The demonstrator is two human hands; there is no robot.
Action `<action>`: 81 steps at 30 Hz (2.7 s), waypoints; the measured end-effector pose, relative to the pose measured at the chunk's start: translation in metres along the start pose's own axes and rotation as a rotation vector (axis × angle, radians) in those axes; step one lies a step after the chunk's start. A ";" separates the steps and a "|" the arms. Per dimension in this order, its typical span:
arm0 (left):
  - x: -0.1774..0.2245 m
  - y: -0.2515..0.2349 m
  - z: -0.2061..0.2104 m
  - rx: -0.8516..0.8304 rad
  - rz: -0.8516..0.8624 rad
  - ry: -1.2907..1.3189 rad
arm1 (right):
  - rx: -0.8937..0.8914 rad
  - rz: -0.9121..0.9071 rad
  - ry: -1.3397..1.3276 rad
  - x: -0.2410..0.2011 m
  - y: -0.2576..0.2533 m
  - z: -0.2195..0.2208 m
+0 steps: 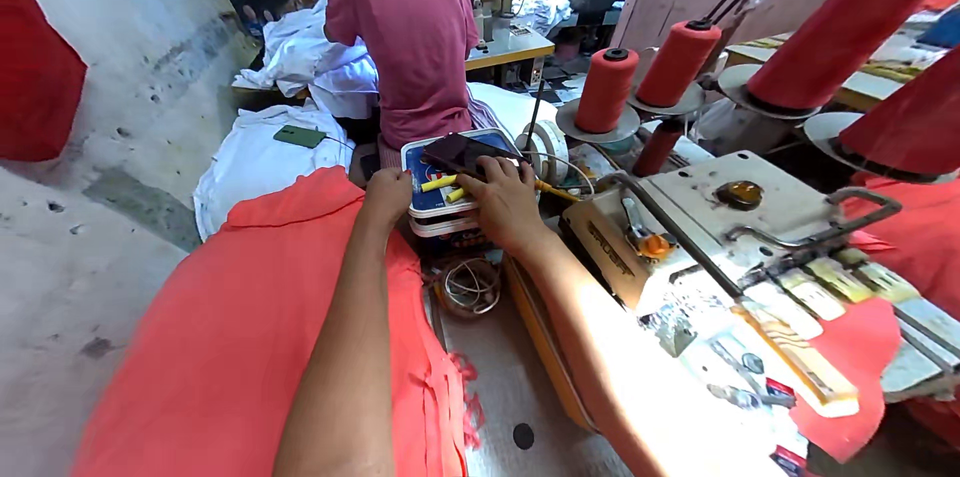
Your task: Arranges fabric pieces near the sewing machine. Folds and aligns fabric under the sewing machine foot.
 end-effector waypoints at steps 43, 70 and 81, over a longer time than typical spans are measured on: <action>-0.157 0.277 0.011 0.267 -0.286 -0.148 | -0.125 0.132 -1.347 -0.138 0.292 0.007; -0.153 0.397 0.046 0.382 0.160 -0.073 | 0.447 0.376 -0.977 0.000 0.377 -0.031; -0.196 0.350 0.058 0.414 0.103 -0.630 | 1.147 0.911 -0.719 0.111 0.390 -0.072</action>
Point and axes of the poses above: each hand's wrist, its own y-axis away from the middle knuckle, its own z-axis out of the palm, x = y × z, the point moved 8 cm from there along -y, towards the middle knuckle, and after that the axes turned 15 degrees about -z, right-handed, at the moved point
